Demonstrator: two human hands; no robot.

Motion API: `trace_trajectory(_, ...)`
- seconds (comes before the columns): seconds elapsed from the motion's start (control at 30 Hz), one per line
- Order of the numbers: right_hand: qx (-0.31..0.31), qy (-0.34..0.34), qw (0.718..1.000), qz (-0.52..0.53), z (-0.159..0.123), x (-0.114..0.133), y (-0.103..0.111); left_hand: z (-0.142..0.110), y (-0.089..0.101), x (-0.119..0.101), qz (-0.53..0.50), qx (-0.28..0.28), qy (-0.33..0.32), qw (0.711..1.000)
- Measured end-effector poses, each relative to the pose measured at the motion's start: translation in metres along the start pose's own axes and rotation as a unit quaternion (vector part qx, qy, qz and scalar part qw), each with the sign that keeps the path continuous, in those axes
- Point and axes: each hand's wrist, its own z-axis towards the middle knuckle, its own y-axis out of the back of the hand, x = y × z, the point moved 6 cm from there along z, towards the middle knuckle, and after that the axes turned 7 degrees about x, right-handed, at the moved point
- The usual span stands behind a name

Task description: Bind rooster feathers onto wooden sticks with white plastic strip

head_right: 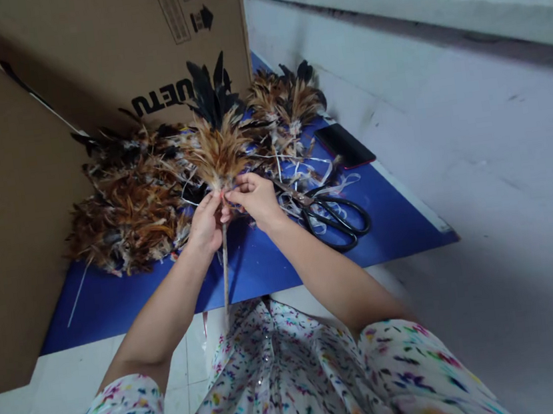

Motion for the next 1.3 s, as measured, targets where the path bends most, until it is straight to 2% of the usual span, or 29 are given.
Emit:
trace_trajectory(0.13,0.012,-0.008,1.000,0.011,0.001,-0.002,0.000,0.001,0.000,0.000,0.007,0.007,-0.006,1.000)
trace_trajectory(0.43,-0.003,0.013,1.000,0.024,-0.002,0.008,0.003,0.001,0.002,-0.007,0.001,-0.005,-0.018,1.000)
trace_trajectory(0.53,0.007,-0.002,0.999,0.039,-0.003,0.006,0.002,0.000,0.001,-0.008,0.015,-0.007,-0.025,1.000)
trace_trajectory(0.7,0.051,-0.057,0.996,0.051,-0.003,0.000,-0.002,-0.003,-0.003,-0.006,0.043,0.022,-0.026,0.998)
trace_trajectory(0.9,0.089,-0.084,0.992,0.017,-0.002,-0.002,-0.002,-0.001,-0.002,-0.004,0.059,0.028,-0.031,0.997)
trace_trajectory(1.13,0.105,-0.066,0.989,-0.081,-0.001,0.003,0.004,-0.004,-0.004,-0.002,0.088,0.027,-0.001,0.996)
trace_trajectory(1.3,0.121,-0.082,0.982,-0.116,0.001,0.006,0.012,-0.008,-0.009,-0.002,0.111,0.063,0.022,0.992)
